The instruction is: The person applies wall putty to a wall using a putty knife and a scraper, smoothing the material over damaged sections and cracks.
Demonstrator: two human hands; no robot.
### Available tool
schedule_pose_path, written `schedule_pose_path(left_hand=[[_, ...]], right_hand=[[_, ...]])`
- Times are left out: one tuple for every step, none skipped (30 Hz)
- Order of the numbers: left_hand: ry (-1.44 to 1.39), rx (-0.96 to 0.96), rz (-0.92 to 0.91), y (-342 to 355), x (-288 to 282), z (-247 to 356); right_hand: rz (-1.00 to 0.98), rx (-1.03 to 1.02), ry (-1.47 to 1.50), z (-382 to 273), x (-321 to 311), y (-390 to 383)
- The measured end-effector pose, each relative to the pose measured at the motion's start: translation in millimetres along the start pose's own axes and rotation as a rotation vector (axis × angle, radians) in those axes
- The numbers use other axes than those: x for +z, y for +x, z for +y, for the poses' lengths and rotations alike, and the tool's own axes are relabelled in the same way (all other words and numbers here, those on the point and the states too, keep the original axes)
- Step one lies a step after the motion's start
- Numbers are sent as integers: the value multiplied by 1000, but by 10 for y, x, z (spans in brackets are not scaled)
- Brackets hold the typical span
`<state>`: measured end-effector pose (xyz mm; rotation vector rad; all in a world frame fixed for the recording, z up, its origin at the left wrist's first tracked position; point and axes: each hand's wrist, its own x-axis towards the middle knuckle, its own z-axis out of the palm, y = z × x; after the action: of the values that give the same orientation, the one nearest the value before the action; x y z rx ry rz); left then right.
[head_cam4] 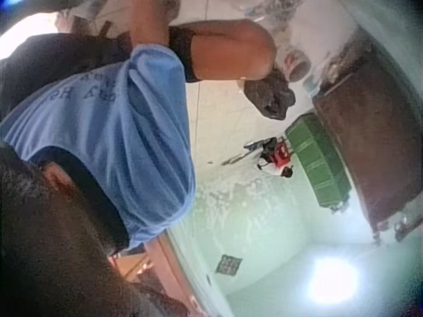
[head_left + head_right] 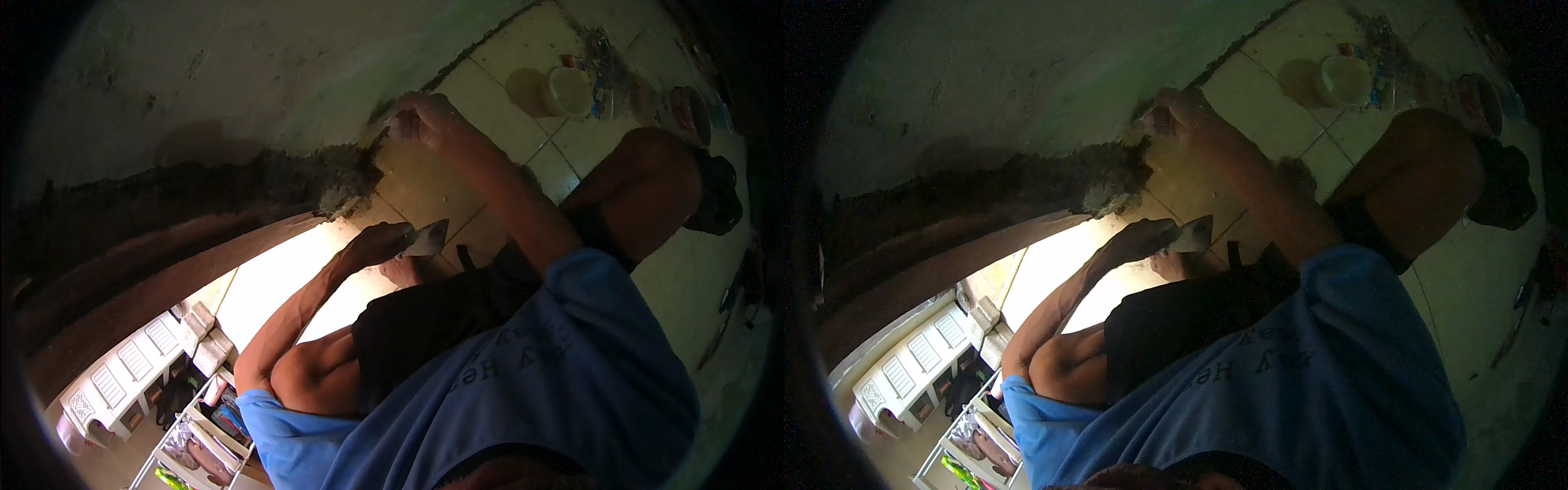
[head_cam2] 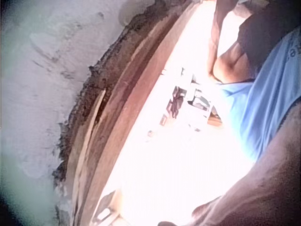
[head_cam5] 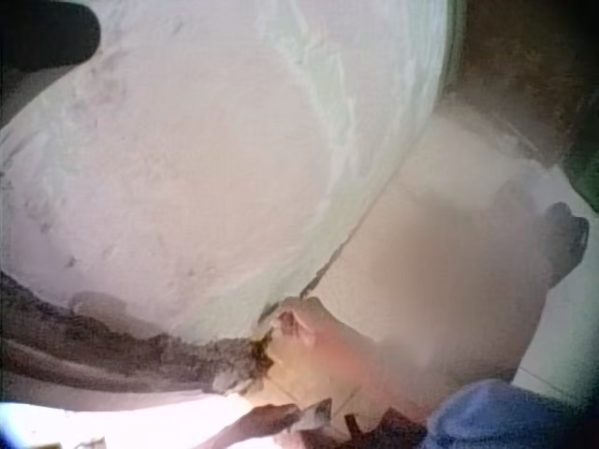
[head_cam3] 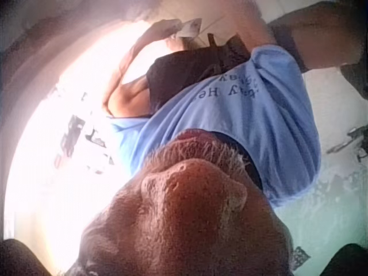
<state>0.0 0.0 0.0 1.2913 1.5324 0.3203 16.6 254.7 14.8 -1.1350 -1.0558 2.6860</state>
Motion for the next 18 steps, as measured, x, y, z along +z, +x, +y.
schedule_pose_path(left_hand=[[22,24,13,7,12,-42],[45,48,25,14,26,-82],[72,41,26,32,-13,-83],[99,35,27,52,-52,-81],[125,28,27,71,-95,-78],[111,22,12,99,-103,-41],[90,2,-6,65,-106,6],[84,-16,-24,39,-156,21],[76,40,18,93,-77,-131],[66,96,65,194,99,-398],[61,155,105,265,187,-538],[-65,73,74,280,86,-391],[-192,-14,44,227,-77,-90],[-317,-106,18,168,-161,122],[-393,-120,31,156,-175,178],[-466,-122,41,199,-210,223],[-539,-124,50,242,-236,276],[-631,-157,81,257,-280,383]], right_hand=[[-45,-7,41,-70,12,-60],[-91,-14,81,-138,23,-124],[-112,-36,81,-215,28,-166],[-133,-57,81,-292,27,-214],[-153,-78,81,-373,11,-273],[-148,-118,56,-443,-29,-415],[-148,-143,37,-481,-43,-614],[-153,-183,24,-559,-49,-823],[-189,-220,3,-672,-88,-1077],[-229,-256,-22,-794,-169,-1334],[-393,-399,-10,-901,-332,-1529],[-424,-473,-2,-1023,-516,-1720],[-388,-522,-21,-1155,-681,-1898],[-345,-566,-41,-1296,-823,-2059],[-293,-609,-68,-1457,-941,-2223],[-227,-648,-106,-1615,-1065,-2357],[-158,-678,-147,-1760,-1186,-2442],[-90,-705,-188,-1900,-1307,-2501]])
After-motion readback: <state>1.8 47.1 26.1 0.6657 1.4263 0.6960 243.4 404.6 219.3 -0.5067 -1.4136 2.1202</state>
